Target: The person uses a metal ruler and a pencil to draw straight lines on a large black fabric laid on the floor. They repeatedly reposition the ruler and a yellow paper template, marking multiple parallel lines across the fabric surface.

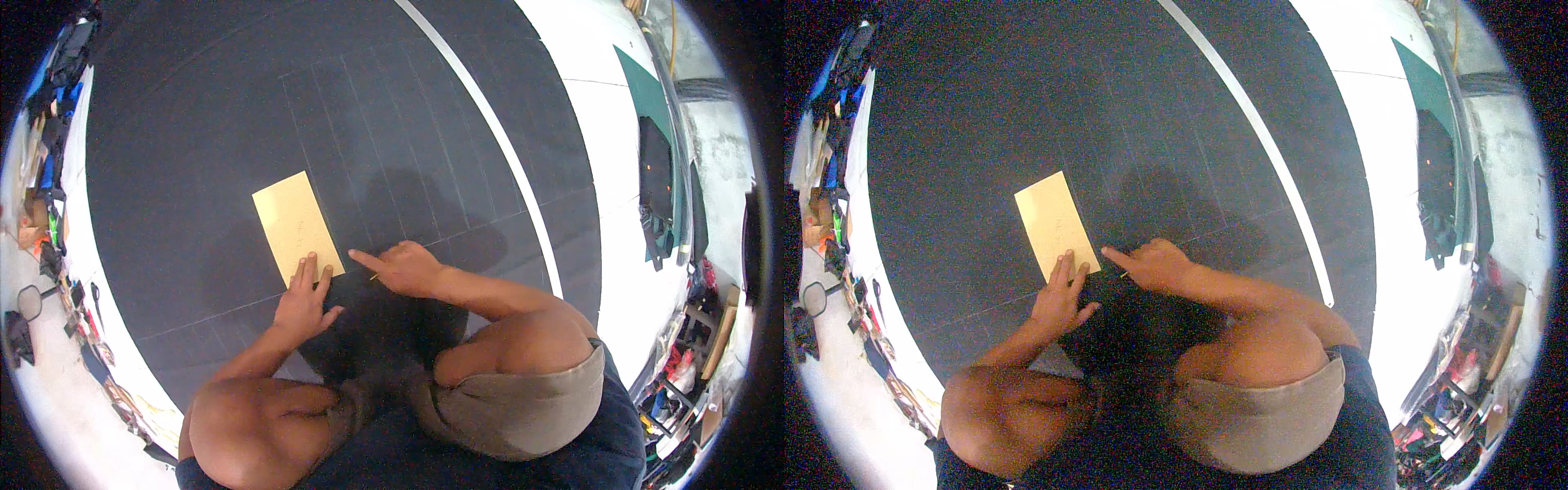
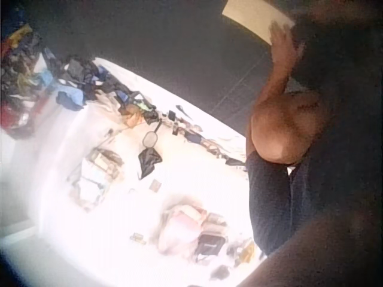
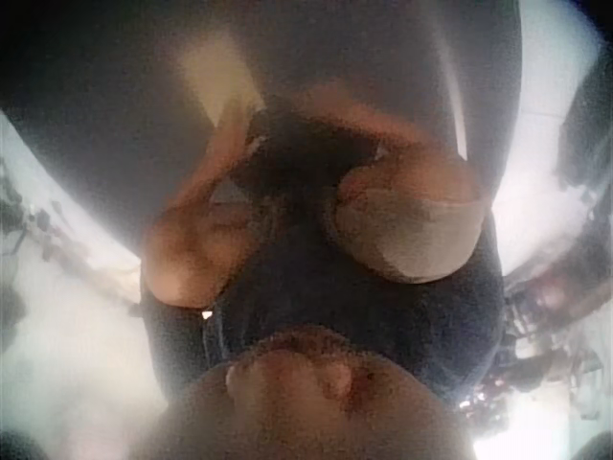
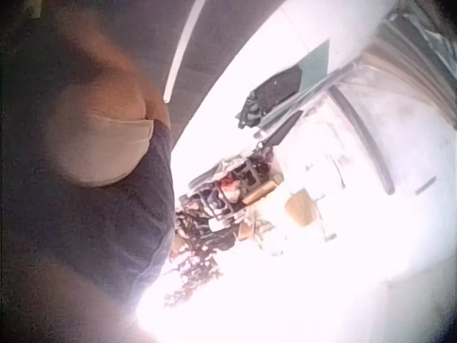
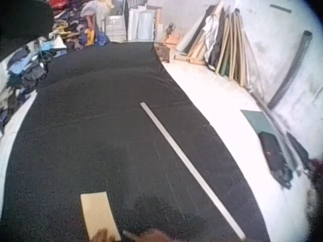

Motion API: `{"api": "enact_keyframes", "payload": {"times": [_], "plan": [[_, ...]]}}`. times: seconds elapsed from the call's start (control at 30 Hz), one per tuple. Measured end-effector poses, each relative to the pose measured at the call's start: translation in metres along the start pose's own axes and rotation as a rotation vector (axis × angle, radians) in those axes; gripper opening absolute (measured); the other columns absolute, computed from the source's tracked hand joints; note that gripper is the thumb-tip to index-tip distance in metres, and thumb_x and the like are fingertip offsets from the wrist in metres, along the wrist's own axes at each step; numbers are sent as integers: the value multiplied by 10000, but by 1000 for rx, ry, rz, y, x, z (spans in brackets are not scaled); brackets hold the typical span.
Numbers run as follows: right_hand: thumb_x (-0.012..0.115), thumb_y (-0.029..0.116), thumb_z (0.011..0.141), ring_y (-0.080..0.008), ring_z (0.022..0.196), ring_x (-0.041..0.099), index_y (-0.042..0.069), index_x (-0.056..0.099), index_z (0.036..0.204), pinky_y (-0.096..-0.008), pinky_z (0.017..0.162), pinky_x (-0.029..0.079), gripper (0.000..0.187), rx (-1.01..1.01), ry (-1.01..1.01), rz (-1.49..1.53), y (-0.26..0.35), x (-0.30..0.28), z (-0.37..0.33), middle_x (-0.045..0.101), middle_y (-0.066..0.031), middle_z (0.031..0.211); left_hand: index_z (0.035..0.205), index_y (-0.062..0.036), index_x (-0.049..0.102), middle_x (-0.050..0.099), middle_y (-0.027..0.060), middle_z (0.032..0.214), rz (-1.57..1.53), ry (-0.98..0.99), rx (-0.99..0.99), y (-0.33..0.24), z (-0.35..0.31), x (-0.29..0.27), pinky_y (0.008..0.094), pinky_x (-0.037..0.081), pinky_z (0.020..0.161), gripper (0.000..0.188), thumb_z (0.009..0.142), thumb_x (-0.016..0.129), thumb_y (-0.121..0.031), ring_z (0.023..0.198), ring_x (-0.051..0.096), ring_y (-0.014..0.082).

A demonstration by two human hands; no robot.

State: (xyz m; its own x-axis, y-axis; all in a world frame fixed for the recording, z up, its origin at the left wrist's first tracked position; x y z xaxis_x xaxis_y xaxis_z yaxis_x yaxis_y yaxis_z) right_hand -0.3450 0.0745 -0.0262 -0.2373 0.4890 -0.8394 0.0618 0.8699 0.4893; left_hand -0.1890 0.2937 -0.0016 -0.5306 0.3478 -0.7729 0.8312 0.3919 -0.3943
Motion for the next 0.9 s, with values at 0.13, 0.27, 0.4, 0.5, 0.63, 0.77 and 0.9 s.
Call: {"api": "enact_keyframes", "payload": {"times": [0.13,0.27,0.4,0.5,0.63,0.77,0.9], "plan": [[650,247,937,-315,755,747,154,485,1546,-470,674,554,638,34,178,-85,5,1,0,756,-113,825,1563,-32,411,216,340,1653,69,-44,-16,1,-5,8,581,401,1177,871,907,745,-498,1520,285,528],[618,239,959,-319,747,748,151,479,1551,-473,677,571,614,128,54,-20,-9,-9,-17,760,-118,830,1551,-24,424,230,342,1648,61,-56,-20,-2,-4,7,579,404,1174,862,908,744,-502,1516,296,527],[636,258,956,-341,749,745,164,508,1525,-469,683,589,591,273,174,-31,-16,-10,-36,755,-146,835,1538,-18,439,241,344,1644,44,-72,-16,-6,-1,6,577,406,1171,845,911,744,-494,1513,302,529],[610,271,976,-354,771,749,208,462,1558,-507,674,591,605,293,148,30,-27,-2,-45,759,-165,871,1534,-19,444,248,347,1641,54,-87,-10,-4,-2,11,577,403,1171,840,907,750,-488,1508,309,528],[660,200,936,-362,778,743,152,568,1463,-485,697,600,537,431,-130,60,-38,-26,-57,753,-152,851,1530,-19,453,248,338,1649,46,-87,-27,-1,-2,14,576,395,1178,852,894,758,-496,1515,304,520],[673,150,917,-359,795,741,142,566,1459,-494,724,601,553,412,-150,73,-51,-20,-75,753,-160,884,1528,-18,460,240,326,1659,25,-108,-34,1,-3,17,577,394,1182,859,886,764,-501,1520,298,515],[678,126,911,-360,818,741,145,556,1470,-484,743,602,572,423,-187,89,-56,-22,-81,749,-169,900,1528,-6,457,227,326,1663,33,-96,-46,-3,-1,14,568,386,1193,857,887,771,-482,1528,286,512]]}}
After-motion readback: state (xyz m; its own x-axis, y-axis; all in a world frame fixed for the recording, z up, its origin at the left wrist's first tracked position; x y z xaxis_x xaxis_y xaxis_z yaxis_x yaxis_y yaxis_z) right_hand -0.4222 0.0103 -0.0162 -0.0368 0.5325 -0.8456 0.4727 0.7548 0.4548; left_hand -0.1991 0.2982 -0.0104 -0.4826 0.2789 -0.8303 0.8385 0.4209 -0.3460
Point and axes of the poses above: each hand's wrist, its own z-axis towards the middle knuckle, its own x-axis out of the palm, y = z × x, the point moved 1 cm from there along z, towards the middle knuckle
